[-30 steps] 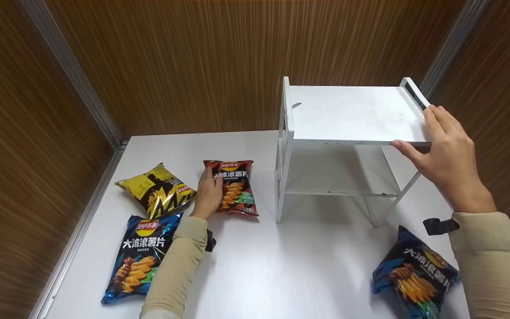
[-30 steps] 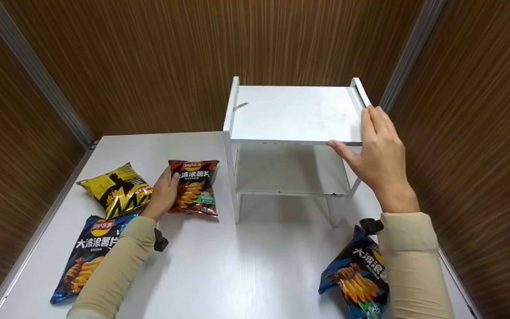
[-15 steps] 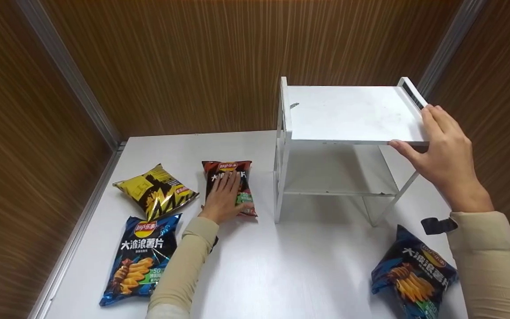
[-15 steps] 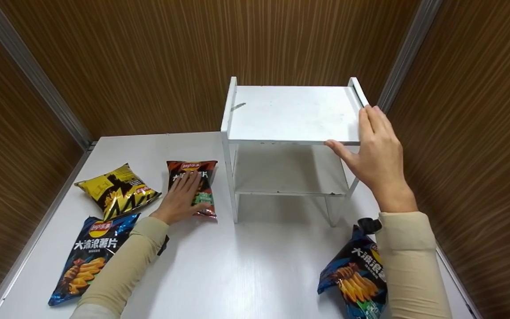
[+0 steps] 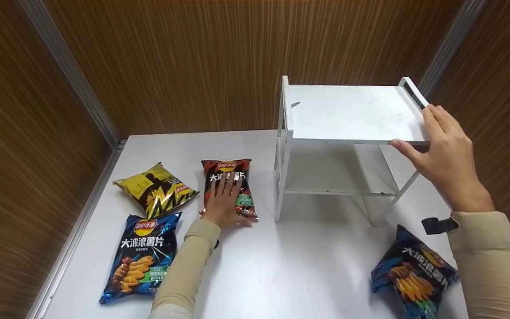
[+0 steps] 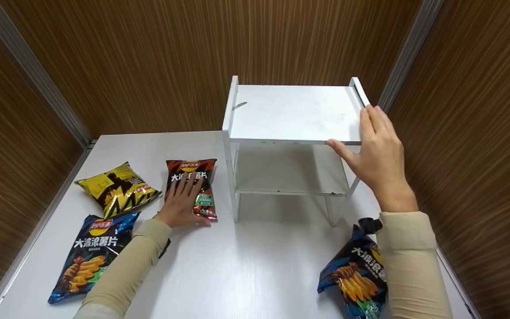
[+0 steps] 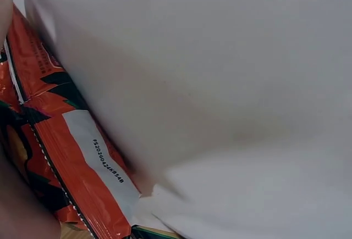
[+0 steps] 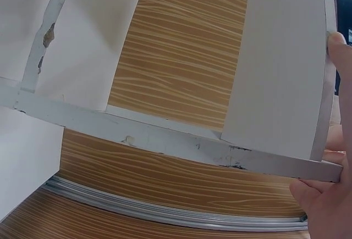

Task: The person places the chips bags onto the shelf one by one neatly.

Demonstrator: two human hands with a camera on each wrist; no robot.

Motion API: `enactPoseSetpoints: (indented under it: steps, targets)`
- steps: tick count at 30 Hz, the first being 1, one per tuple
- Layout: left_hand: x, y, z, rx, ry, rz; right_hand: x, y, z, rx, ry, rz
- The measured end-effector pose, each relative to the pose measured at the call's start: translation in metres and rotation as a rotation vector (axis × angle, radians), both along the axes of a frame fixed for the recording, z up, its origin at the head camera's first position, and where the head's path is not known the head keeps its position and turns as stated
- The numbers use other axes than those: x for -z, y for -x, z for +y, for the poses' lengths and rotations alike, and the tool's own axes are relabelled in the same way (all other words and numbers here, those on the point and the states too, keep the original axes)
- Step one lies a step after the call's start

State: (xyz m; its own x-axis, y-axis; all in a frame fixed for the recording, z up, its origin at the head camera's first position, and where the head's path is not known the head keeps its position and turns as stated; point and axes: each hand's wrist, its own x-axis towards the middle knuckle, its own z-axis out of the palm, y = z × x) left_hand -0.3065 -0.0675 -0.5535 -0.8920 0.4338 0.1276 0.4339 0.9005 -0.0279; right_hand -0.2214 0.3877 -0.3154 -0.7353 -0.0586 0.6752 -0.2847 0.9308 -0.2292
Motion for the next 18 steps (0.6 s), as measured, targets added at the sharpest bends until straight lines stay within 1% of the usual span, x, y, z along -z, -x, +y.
enactPoseSetpoints:
  steps: [6,10,15,18]
  targets:
    - [0.0054,0.0002,0.0032,-0.001,-0.011,0.056,-0.0004,-0.001,0.0024,0.009,0.002,0.005]
    - [0.0052,0.0005,0.004,-0.006,-0.023,0.059,-0.0011,-0.0009,0.0024,0.012,-0.001,-0.002]
    - [0.0038,0.0006,0.0038,0.006,-0.032,0.053,-0.0011,-0.0016,0.0022,0.015,-0.006,0.005]
    - [0.0036,0.0011,0.0025,0.014,-0.022,0.08,-0.0011,-0.0017,0.0012,0.016,-0.005,0.005]
